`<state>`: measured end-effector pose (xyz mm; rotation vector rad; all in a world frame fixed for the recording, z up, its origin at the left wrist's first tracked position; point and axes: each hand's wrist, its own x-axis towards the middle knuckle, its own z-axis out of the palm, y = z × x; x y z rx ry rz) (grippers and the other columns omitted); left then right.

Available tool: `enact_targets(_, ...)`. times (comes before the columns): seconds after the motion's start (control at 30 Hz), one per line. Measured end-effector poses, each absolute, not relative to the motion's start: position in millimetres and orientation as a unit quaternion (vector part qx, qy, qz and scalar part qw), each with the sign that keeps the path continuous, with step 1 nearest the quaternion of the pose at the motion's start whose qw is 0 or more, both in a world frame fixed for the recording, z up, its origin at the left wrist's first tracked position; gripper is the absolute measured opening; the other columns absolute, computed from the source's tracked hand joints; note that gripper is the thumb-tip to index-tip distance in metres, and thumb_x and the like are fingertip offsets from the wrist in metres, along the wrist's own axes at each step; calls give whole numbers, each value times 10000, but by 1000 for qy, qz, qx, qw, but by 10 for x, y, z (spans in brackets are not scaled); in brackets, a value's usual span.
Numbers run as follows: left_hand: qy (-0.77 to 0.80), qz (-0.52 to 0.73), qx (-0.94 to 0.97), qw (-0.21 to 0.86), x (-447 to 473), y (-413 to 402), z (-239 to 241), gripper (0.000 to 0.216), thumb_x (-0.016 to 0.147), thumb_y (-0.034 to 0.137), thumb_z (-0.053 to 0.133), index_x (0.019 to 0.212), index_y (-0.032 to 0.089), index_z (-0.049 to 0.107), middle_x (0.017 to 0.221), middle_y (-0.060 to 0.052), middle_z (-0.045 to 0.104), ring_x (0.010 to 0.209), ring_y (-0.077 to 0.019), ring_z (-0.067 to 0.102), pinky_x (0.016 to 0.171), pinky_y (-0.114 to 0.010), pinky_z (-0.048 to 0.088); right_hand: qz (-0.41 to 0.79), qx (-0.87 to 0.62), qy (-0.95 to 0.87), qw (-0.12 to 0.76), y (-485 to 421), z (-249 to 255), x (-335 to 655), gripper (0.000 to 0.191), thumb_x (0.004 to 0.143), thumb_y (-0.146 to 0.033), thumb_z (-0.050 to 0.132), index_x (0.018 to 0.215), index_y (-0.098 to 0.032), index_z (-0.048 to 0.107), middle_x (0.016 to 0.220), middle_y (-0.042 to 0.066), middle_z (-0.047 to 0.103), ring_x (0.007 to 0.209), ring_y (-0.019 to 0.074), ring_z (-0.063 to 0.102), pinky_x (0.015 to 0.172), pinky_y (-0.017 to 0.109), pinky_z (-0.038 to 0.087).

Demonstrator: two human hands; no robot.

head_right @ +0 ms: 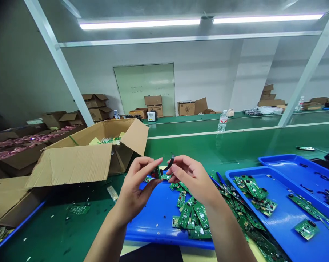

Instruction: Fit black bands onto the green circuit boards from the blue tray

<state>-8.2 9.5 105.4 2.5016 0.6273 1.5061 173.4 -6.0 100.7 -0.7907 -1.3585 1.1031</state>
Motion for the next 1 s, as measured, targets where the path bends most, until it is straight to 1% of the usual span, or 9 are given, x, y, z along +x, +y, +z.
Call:
enact_targets(0.13, 197, 498, 844, -32, -103, 116, 1051, 520, 864, 74, 529, 1328, 298, 457, 1056, -62, 512, 1068, -204, 560, 937, -439, 499, 556, -288, -562, 541, -102, 1033, 1682, 388, 770, -540, 634, 717, -156, 620, 612, 24, 647, 523, 125, 621, 520, 249, 517)
enact_targets(0.27, 196, 486, 847, -85, -108, 134, 1050, 465, 877, 84, 511, 1304, 268, 481, 1041, -64, 530, 1079, -205, 570, 984, -510, 459, 581, -284, -562, 515, -161, 1077, 1665, 327, 744, -454, 693, 647, -160, 587, 576, 10, 635, 502, 109, 597, 507, 228, 469)
enact_targets(0.37, 202, 495, 840, -90, -108, 138, 1044, 462, 874, 100, 529, 1302, 269, 491, 1048, -66, 551, 1039, -194, 588, 962, -464, 485, 577, -298, -564, 510, -178, 1101, 1653, 300, 719, -415, 711, 634, -165, 570, 557, 0, 622, 499, 106, 574, 511, 234, 448)
enact_targets(0.53, 204, 519, 829, -36, -104, 138, 1025, 512, 857, 112, 575, 1322, 303, 479, 997, -44, 582, 856, -133, 614, 723, -248, 556, 599, -293, -560, 492, -149, 1092, 1636, 317, 709, -423, 699, 624, -169, 530, 486, -19, 579, 436, 98, 528, 472, 231, 404)
enact_targets(0.73, 168, 524, 834, 38, -101, 135, 1049, 477, 819, 132, 636, 1263, 286, 551, 913, -24, 607, 788, -115, 613, 683, -218, 551, 671, -242, -541, 445, -73, 1025, 1637, 356, 684, -417, 713, 593, -176, 467, 423, -63, 492, 382, 91, 508, 418, 211, 380)
enact_targets(0.8, 167, 526, 833, 47, -107, 141, 1059, 452, 817, 153, 644, 1243, 286, 570, 903, -25, 615, 780, -118, 617, 683, -228, 555, 665, -248, -551, 439, -84, 1017, 1646, 339, 703, -424, 707, 649, -176, 482, 461, -58, 517, 417, 102, 548, 447, 222, 420)
enact_targets(0.87, 171, 535, 826, 55, -114, 148, 1066, 420, 817, 179, 649, 1220, 282, 590, 883, -23, 619, 767, -120, 618, 678, -235, 556, 636, -271, -567, 448, -112, 1021, 1665, 312, 735, -421, 696, 814, -173, 523, 550, -39, 581, 494, 121, 605, 509, 243, 467)
enact_targets(0.93, 174, 551, 813, 72, -121, 149, 1070, 396, 809, 215, 664, 1197, 272, 609, 851, -19, 616, 749, -121, 617, 673, -243, 557, 602, -294, -574, 471, -139, 1031, 1687, 449, 756, -421, 689, 1082, -188, 486, 647, -24, 619, 572, 138, 640, 567, 269, 498)
enact_targets(1.0, 178, 568, 798, 91, -130, 144, 1071, 389, 798, 236, 678, 1183, 260, 620, 846, -26, 616, 753, -129, 619, 680, -258, 559, 567, -309, -572, 506, -151, 1043, 1700, 588, 770, -446, 672, 1234, -205, 403, 683, -20, 617, 611, 146, 641, 600, 292, 513)
